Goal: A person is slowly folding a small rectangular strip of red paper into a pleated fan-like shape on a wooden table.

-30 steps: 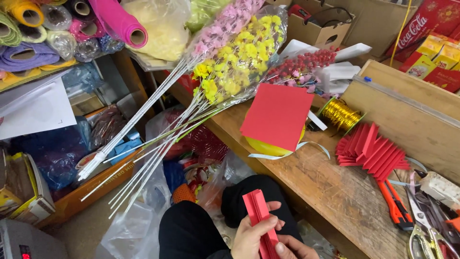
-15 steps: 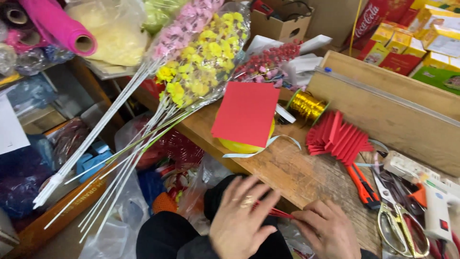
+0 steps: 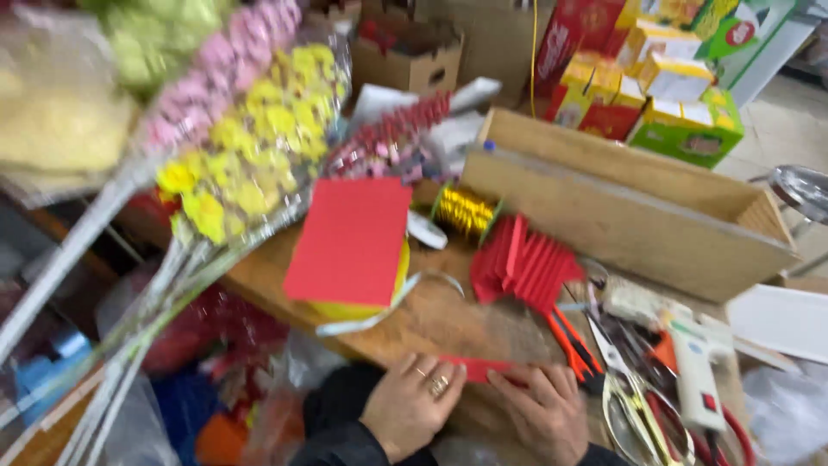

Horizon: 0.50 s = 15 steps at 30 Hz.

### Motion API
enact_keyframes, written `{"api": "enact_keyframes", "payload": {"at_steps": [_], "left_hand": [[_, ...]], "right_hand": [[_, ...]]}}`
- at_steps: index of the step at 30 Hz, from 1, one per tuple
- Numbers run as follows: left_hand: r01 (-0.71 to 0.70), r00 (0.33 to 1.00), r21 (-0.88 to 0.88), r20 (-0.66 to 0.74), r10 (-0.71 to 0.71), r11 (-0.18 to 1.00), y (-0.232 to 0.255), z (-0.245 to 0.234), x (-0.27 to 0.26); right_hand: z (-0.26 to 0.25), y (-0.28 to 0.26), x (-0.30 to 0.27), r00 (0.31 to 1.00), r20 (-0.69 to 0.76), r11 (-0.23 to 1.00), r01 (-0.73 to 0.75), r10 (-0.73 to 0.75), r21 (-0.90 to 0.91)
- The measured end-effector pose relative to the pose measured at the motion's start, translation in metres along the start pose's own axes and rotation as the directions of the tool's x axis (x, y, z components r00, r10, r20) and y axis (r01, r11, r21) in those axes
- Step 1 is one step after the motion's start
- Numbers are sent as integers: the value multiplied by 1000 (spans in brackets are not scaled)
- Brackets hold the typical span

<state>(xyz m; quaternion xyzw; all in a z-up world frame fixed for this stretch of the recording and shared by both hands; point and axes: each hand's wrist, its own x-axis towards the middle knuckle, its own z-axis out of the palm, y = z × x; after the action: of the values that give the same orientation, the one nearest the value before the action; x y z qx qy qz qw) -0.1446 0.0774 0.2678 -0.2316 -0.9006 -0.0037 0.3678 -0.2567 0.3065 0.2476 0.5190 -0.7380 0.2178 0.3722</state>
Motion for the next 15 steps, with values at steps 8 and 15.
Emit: {"api": "enact_keyframes", "payload": {"at_steps": [8, 15], "left_hand": [[184, 978, -231, 139, -155, 955, -22, 56, -7], [557, 826, -615, 343, -447, 558, -37, 74, -6]], "right_hand": [[34, 35, -15, 882, 364, 905, -383, 298, 187], [30, 37, 11, 675, 537, 661, -703, 505, 263]]}}
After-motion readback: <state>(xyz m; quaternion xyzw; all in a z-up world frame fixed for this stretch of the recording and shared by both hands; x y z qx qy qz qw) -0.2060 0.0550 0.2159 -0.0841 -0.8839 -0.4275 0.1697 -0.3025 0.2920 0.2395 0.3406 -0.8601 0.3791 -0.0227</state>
